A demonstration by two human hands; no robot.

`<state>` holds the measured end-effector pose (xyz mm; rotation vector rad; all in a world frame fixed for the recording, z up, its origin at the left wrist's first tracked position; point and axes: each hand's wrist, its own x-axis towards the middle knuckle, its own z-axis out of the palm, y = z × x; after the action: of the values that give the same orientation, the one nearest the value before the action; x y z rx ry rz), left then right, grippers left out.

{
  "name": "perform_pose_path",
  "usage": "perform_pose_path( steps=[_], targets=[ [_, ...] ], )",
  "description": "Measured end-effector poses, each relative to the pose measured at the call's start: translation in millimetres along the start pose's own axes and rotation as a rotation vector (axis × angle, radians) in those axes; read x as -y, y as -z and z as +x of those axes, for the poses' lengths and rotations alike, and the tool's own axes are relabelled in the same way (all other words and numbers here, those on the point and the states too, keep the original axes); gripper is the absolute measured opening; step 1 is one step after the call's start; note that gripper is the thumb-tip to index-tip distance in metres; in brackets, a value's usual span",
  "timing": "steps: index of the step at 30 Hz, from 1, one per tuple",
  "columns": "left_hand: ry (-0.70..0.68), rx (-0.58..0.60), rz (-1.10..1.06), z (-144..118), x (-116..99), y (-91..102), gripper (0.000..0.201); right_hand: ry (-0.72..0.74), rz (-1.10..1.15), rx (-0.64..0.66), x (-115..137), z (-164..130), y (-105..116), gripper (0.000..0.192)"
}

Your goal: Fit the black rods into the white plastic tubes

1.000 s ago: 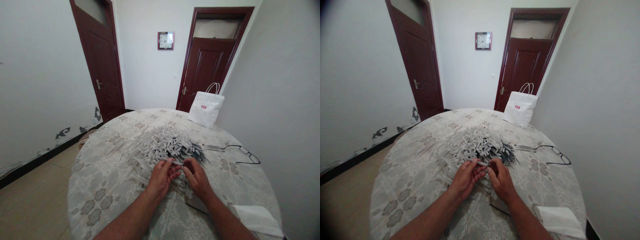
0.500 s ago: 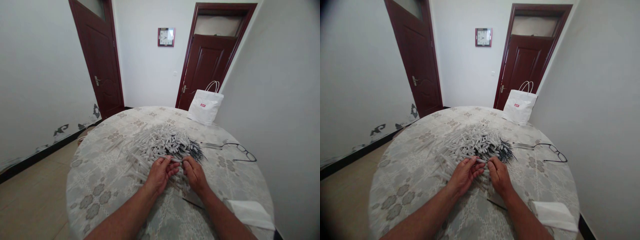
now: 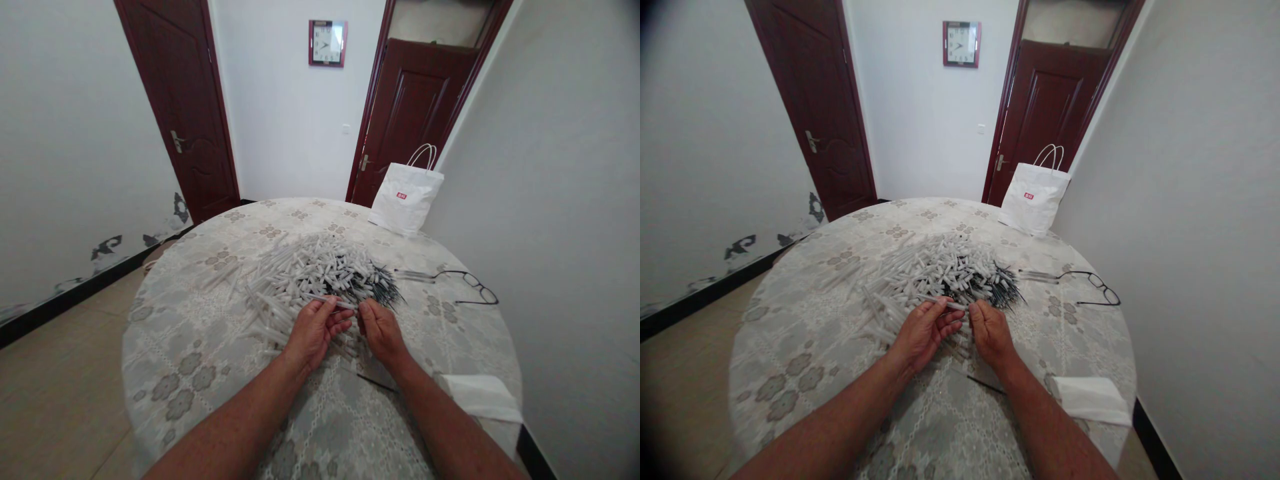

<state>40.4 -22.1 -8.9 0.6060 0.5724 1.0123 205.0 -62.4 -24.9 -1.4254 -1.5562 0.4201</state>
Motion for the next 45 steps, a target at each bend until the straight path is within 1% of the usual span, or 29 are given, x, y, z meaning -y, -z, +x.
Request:
perform_pose_path(
  steps=[3,5,7,9,11,13,17,21,25,27,29,31,34,36,43,45],
  targets=[
    [-0.010,-0.008,0.006,0.7,-0.4,0.4,0.021,0.023,0.056,-0.007,0.4,-1.2,2.1,0.027],
    [-0.013,-0.010,0.005,0.8,-0.6,0.6,0.022,0.074,0.034,-0.014,3.7,-1.4,3.9,0.019],
    [-0.014,-0.004,0.007,0.5,-1.0,0.5,0.022,0.111,-0.016,-0.012,7.4,-1.1,4.8,0.015],
    [-0.014,0.004,0.011,0.0,-1.9,-0.1,0.021,0.118,-0.053,-0.001,9.4,-0.7,4.5,0.016],
    [-0.010,0.011,0.014,-0.5,-3.1,-0.9,0.021,0.111,-0.068,0.012,9.0,-0.7,3.6,0.023],
    [-0.008,0.012,0.012,-0.7,-4.1,-1.8,0.020,0.111,-0.066,0.020,7.4,-1.1,3.2,0.026],
    [-0.009,0.015,0.006,-0.3,-4.3,-2.2,0.019,0.095,-0.002,-0.019,5.8,-1.9,4.8,0.012],
    [-0.006,0.026,0.022,0.9,-1.7,-0.4,0.020,0.072,-0.012,-0.015,6.0,-1.6,5.3,0.016],
    [-0.003,0.020,0.036,1.2,0.3,0.7,0.020,0.044,-0.051,0.001,2.1,-0.9,2.0,0.031],
    [-0.001,0.009,0.034,0.7,0.1,0.0,0.020,0.025,-0.035,-0.005,-0.1,-1.3,0.9,0.036],
    [-0.003,0.002,0.028,0.2,-0.6,-0.8,0.020,0.017,0.016,-0.013,-0.5,-1.9,1.2,0.033],
    [-0.009,0.001,0.022,0.1,-1.3,-1.2,0.021,0.037,0.052,-0.020,1.4,-2.5,2.4,0.025],
    [-0.019,0.012,0.022,0.7,-1.2,-0.6,0.021,0.077,0.008,-0.020,5.9,-2.7,4.1,0.019],
    [-0.017,0.014,0.026,1.1,-0.8,-0.2,0.023,0.075,-0.022,-0.008,8.0,-2.6,4.5,0.017],
    [-0.003,0.008,0.048,0.0,-1.5,-2.2,0.024,0.037,-0.012,0.042,5.8,-2.4,2.6,0.035],
    [-0.003,0.004,0.052,0.1,-2.2,-2.7,0.024,0.027,0.004,0.051,5.0,-2.4,1.8,0.037]
  ],
)
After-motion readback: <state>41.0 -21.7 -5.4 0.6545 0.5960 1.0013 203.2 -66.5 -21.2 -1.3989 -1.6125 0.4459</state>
